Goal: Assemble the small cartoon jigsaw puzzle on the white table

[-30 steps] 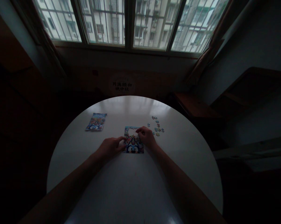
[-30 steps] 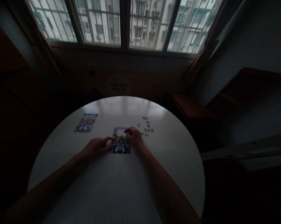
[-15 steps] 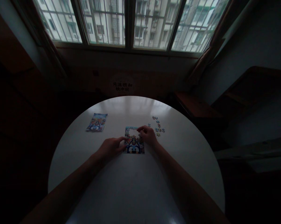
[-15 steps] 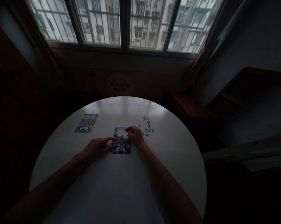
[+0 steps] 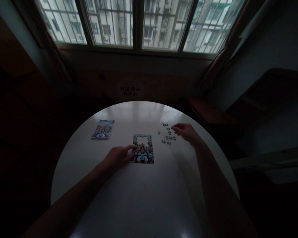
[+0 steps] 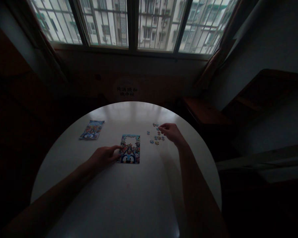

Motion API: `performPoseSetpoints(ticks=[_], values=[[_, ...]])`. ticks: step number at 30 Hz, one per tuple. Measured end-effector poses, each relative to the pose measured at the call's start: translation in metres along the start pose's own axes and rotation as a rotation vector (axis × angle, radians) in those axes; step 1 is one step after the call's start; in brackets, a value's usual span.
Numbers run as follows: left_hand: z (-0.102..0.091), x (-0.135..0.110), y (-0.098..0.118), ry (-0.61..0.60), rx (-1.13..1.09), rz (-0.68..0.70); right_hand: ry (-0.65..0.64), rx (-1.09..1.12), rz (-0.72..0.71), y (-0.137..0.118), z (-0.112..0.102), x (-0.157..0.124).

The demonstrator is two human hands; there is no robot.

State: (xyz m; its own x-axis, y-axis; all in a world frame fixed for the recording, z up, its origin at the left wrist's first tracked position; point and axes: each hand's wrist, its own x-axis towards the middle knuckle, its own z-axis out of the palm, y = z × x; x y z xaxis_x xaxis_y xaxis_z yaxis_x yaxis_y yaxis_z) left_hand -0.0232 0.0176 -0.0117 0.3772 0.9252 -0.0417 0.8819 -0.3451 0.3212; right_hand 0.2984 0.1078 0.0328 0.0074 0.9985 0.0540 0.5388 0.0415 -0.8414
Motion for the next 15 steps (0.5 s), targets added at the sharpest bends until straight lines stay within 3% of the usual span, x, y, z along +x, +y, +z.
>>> performPoseSetpoints(ticks=[8, 15], values=[[0.003, 0.001, -0.003, 0.003, -0.005, -0.009, -0.071, -0.341, 0.073, 0.019, -0.013, 0.005], [0.002, 0.000, -0.001, 0.006, -0.008, -0.018, -0.198, -0.340, 0.130, 0.032, -0.006, 0.007]])
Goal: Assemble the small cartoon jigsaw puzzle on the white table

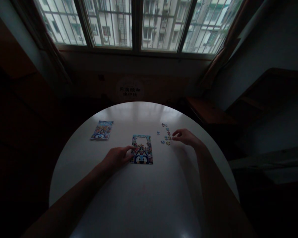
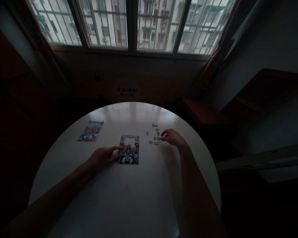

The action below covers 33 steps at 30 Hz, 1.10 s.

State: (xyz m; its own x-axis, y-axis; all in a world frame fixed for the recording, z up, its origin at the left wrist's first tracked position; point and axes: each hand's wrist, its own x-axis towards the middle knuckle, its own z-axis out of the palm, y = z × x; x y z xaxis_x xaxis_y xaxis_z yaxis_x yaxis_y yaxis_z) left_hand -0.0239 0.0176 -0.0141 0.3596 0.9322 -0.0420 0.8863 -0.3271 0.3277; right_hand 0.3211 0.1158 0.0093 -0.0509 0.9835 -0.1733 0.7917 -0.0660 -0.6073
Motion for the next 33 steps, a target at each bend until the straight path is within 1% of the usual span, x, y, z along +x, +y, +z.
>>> performPoseSetpoints(ticks=[10, 13, 20, 33], values=[[-0.001, -0.001, 0.001, 0.009, -0.012, 0.011, 0.039, -0.039, -0.065, 0.004, 0.003, 0.000], [-0.001, -0.001, 0.001, 0.005, -0.006, 0.009, 0.068, -0.038, -0.059, 0.005, 0.008, 0.002], [-0.002, 0.000, 0.002, -0.003, 0.003, 0.000, 0.077, -0.066, -0.047, 0.006, 0.020, 0.004], [0.000, 0.000, 0.000, 0.002, -0.010, 0.016, 0.127, -0.110, -0.023, 0.009, 0.024, 0.007]])
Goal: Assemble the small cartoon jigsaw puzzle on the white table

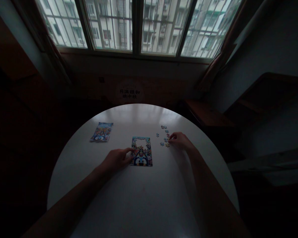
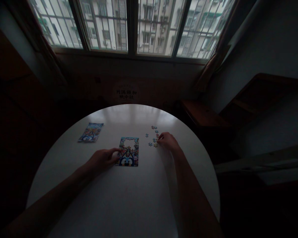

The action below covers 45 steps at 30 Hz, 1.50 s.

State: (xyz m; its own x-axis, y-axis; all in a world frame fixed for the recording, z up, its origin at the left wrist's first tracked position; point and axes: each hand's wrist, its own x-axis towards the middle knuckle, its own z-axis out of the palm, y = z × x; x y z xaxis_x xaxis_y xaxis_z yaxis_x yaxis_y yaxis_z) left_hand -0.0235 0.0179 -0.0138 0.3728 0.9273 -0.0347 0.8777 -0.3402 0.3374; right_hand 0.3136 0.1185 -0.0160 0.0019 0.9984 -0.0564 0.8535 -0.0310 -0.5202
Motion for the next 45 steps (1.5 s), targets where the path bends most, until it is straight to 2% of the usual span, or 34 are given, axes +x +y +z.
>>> performPoseSetpoints(ticks=[9, 11, 13, 17, 19, 25, 36, 45], values=[[0.000, 0.000, 0.000, 0.012, -0.004, 0.011, -0.010, 0.016, -0.052, 0.001, -0.002, 0.001], [0.001, 0.000, -0.001, 0.012, -0.007, 0.008, 0.031, 0.051, -0.074, 0.003, -0.004, 0.003], [0.001, 0.000, -0.001, 0.010, -0.005, 0.000, 0.160, 0.086, -0.069, 0.008, -0.007, 0.004], [0.001, 0.000, -0.001, -0.011, 0.000, -0.012, 0.522, 0.146, 0.014, 0.024, -0.002, 0.006], [0.000, 0.000, 0.000, -0.010, -0.006, 0.001, 0.584, 0.192, 0.028, 0.033, 0.004, 0.007], [-0.001, 0.000, 0.002, -0.008, 0.000, -0.018, 0.555, 0.196, 0.011, 0.043, 0.017, 0.009], [-0.001, 0.001, -0.001, -0.040, 0.008, -0.008, 0.530, 0.143, 0.073, 0.036, 0.019, 0.014], [0.000, 0.002, -0.002, -0.048, -0.012, -0.001, 0.453, 0.189, -0.038, 0.029, 0.024, 0.020]])
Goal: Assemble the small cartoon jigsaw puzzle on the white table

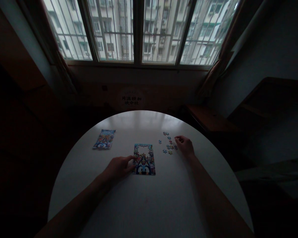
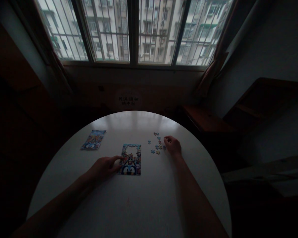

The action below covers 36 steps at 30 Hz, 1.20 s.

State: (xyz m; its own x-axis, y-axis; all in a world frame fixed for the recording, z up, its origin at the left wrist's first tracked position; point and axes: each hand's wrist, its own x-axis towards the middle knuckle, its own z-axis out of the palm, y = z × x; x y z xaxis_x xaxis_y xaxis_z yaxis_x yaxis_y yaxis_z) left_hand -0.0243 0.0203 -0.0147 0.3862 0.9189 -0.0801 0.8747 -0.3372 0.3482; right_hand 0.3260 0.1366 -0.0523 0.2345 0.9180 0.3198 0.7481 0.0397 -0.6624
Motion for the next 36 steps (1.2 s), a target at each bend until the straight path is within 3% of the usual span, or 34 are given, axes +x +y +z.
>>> performPoseSetpoints(ticks=[15, 36], values=[[0.0016, 0.0001, -0.0014, 0.016, 0.007, 0.041, -0.166, -0.077, -0.163, -0.0038, -0.0030, -0.0045], [0.0014, -0.0006, -0.0038, 0.006, 0.032, 0.014, -0.170, -0.069, -0.145, -0.0035, 0.0003, -0.0055]])
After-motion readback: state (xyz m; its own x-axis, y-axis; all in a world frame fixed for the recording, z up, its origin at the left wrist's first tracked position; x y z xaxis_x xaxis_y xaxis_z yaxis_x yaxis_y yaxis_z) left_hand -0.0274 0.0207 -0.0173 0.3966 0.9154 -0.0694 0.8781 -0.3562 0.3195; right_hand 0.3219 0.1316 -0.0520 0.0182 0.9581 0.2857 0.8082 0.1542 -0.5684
